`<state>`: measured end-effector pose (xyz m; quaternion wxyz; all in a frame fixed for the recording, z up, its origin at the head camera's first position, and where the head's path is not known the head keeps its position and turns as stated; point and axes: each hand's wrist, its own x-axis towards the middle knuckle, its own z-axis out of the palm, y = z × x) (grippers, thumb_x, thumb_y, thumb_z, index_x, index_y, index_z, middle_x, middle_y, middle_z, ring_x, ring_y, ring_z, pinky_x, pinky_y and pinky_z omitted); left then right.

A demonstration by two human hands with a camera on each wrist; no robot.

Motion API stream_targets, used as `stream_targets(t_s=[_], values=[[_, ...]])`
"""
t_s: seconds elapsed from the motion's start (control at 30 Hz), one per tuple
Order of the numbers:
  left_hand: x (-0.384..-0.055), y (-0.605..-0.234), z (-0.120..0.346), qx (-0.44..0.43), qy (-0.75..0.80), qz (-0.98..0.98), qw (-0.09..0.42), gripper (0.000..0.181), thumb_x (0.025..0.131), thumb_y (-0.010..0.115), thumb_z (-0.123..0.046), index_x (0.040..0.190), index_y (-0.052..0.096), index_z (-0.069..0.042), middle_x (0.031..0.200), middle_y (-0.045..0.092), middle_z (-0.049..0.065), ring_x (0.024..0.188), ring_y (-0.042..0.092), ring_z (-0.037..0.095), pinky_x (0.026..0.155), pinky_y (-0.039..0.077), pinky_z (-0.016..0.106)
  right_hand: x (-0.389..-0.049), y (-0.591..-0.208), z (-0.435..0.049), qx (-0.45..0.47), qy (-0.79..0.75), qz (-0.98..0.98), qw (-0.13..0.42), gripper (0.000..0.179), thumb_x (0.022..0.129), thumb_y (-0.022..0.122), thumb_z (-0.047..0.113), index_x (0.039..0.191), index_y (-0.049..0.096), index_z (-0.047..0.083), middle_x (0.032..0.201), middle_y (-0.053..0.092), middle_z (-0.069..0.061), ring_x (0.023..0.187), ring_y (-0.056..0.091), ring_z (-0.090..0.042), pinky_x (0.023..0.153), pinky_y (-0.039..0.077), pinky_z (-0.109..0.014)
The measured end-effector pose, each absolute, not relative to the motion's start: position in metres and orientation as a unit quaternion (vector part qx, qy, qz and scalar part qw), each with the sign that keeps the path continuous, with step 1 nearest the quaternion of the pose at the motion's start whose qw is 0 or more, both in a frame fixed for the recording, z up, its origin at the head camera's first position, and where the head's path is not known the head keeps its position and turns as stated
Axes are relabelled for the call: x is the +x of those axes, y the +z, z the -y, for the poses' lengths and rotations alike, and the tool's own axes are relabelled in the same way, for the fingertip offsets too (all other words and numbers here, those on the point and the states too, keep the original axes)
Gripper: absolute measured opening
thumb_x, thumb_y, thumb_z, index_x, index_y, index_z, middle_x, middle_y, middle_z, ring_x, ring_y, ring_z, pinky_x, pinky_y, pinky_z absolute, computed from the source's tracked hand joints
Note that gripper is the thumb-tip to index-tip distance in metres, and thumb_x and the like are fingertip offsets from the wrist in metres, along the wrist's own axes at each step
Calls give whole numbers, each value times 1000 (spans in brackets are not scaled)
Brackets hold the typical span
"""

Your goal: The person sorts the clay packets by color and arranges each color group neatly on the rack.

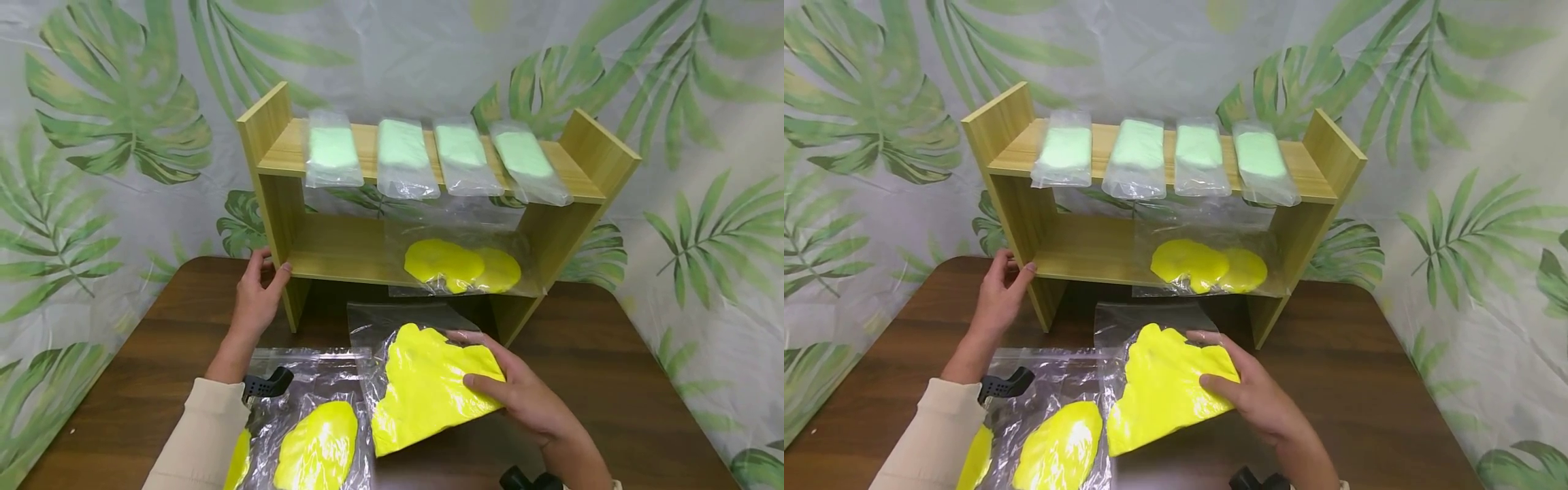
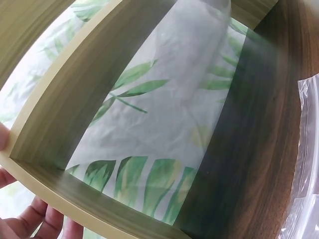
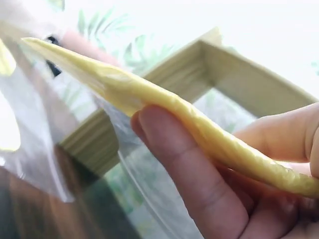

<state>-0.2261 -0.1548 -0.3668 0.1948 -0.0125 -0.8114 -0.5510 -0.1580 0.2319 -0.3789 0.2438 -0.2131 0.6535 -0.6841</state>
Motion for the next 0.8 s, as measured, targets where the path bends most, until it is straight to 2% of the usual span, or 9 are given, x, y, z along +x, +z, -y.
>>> stream_targets(t_s=[0.17,0.33,0.43,0.5,0.57,0.7,0.8], values=[[-227,-369,155,-12,-551,810,198,35,98,53,-16,129,48,1,113,59,27,97,57,30,72,41,21,-150,-359,-230,-253,-676,-656,219,52,98,47,-4,147,34,7,139,44,-17,103,62,-25,83,53,-37],[-228,-369,155,-13,-551,812,193,37,98,52,-17,130,47,1,115,58,28,101,58,34,74,41,22,-134,-340,-237,-298,-629,-703,144,53,96,47,-8,146,35,4,146,40,-13,113,58,-20,86,52,-32],[-228,-368,155,-14,-551,812,192,37,98,52,-17,130,46,1,115,57,28,102,57,35,74,41,22,-125,-330,-242,-326,-615,-715,73,54,92,46,-16,143,37,-2,146,41,-13,120,54,-17,86,51,-29],[-227,-367,154,-13,-551,812,192,37,98,52,-17,130,47,2,115,57,28,101,57,34,75,41,22,-120,-325,-243,-345,-623,-701,22,55,89,45,-22,141,37,-7,145,42,-15,118,54,-18,84,51,-27],[-227,-367,154,-13,-552,811,193,36,98,52,-16,129,47,2,116,58,29,101,56,33,75,40,22,-119,-322,-241,-372,-621,-689,-49,55,85,46,-26,138,37,-13,144,42,-19,125,48,-20,89,48,-25],[-227,-367,154,-11,-552,811,192,36,98,52,-15,129,46,3,116,58,30,102,56,34,77,41,26,-122,-320,-235,-403,-632,-644,-155,51,85,50,-25,134,37,-20,142,43,-23,127,46,-25,95,45,-24],[-227,-367,154,-10,-554,811,189,36,98,52,-16,129,46,2,117,57,30,103,57,36,79,41,31,-127,-322,-229,-399,-638,-631,-186,49,86,51,-22,134,37,-20,142,42,-24,120,51,-25,90,48,-25]])
